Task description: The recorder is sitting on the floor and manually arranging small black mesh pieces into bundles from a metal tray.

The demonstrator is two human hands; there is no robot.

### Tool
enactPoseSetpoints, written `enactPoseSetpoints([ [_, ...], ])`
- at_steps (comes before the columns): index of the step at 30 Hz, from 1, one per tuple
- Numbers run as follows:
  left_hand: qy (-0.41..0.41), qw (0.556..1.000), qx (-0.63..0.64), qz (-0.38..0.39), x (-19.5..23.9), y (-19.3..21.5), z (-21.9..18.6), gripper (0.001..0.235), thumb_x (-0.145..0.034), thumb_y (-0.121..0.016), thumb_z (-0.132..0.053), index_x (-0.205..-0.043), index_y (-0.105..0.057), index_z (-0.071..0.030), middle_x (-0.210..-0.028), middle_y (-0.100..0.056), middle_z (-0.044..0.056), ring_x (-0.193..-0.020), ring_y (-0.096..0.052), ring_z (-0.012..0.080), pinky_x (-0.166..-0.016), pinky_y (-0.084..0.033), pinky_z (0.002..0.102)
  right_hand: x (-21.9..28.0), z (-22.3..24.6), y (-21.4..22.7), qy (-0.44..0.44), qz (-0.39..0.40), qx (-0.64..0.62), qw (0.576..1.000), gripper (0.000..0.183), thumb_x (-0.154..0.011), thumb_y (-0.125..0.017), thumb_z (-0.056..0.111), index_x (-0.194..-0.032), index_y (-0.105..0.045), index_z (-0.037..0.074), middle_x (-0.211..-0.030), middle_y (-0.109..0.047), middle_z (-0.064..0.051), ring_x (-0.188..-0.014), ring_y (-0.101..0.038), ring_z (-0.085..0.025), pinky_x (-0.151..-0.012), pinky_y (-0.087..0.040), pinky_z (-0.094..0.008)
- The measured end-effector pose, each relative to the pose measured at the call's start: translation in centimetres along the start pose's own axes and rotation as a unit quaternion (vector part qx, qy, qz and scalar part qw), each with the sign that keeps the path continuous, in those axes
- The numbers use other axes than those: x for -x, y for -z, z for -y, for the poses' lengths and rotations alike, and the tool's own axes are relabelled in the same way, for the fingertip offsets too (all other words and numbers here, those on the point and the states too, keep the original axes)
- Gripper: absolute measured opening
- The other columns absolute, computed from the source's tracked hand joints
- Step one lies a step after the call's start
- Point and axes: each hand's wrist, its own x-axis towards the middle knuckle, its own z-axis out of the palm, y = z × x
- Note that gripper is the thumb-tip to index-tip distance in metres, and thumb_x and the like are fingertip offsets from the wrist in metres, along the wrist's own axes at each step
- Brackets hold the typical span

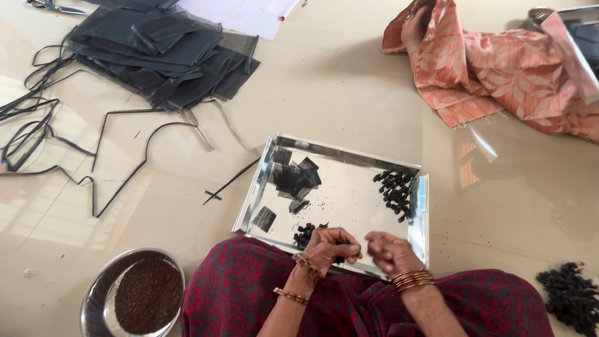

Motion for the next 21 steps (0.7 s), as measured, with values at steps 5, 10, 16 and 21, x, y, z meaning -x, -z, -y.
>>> enactPoseSetpoints([
  [5,-0.038,0.999,0.01,-0.012,-0.2,0.2,-1.1,0.015,-0.082,-0.083,-0.006,-0.09,-0.075,0.004,-0.082,-0.077,0.014,-0.068,-0.071,0.0155,-0.065,-0.06,0.027,3.1,5.4,-1.8,0.025,-0.022,-0.007,0.999,0.035,-0.081,-0.075,0.021,-0.102,-0.066,-0.006,-0.086,-0.072,-0.008,-0.055,-0.051,-0.007,-0.042,-0.043,-0.02],
  [10,-0.03,0.999,0.004,-0.019,0.8,-0.6,-2.4,0.015,-0.084,-0.082,-0.005,-0.092,-0.076,0.004,-0.084,-0.077,0.015,-0.069,-0.071,0.0154,-0.066,-0.06,0.028,0.5,3.4,4.2,0.068,0.137,-0.102,0.983,0.041,-0.088,-0.081,0.017,-0.114,-0.066,-0.01,-0.09,-0.067,-0.008,-0.062,-0.051,-0.005,-0.046,-0.044,-0.016],
  [16,-0.02,0.999,0.02,0.017,-0.5,0.4,-0.2,0.013,-0.086,-0.081,-0.002,-0.093,-0.074,0.006,-0.086,-0.077,0.017,-0.069,-0.072,0.0159,-0.066,-0.06,0.028,2.3,3.5,-0.9,0.176,0.143,0.003,0.974,0.042,-0.091,-0.071,0.007,-0.133,-0.068,0.001,-0.123,-0.07,-0.014,-0.059,-0.054,-0.004,-0.05,-0.054,-0.017],
  [21,-0.012,0.999,0.037,0.011,0.0,-0.2,-1.0,0.012,-0.085,-0.081,0.0,-0.092,-0.073,0.006,-0.084,-0.077,0.019,-0.068,-0.072,0.0186,-0.065,-0.06,0.03,2.5,0.5,-2.8,0.303,0.011,0.536,0.788,0.05,-0.093,-0.055,-0.007,-0.137,-0.063,0.014,-0.137,-0.069,-0.008,-0.068,-0.071,-0.013,-0.057,-0.066,-0.025],
])
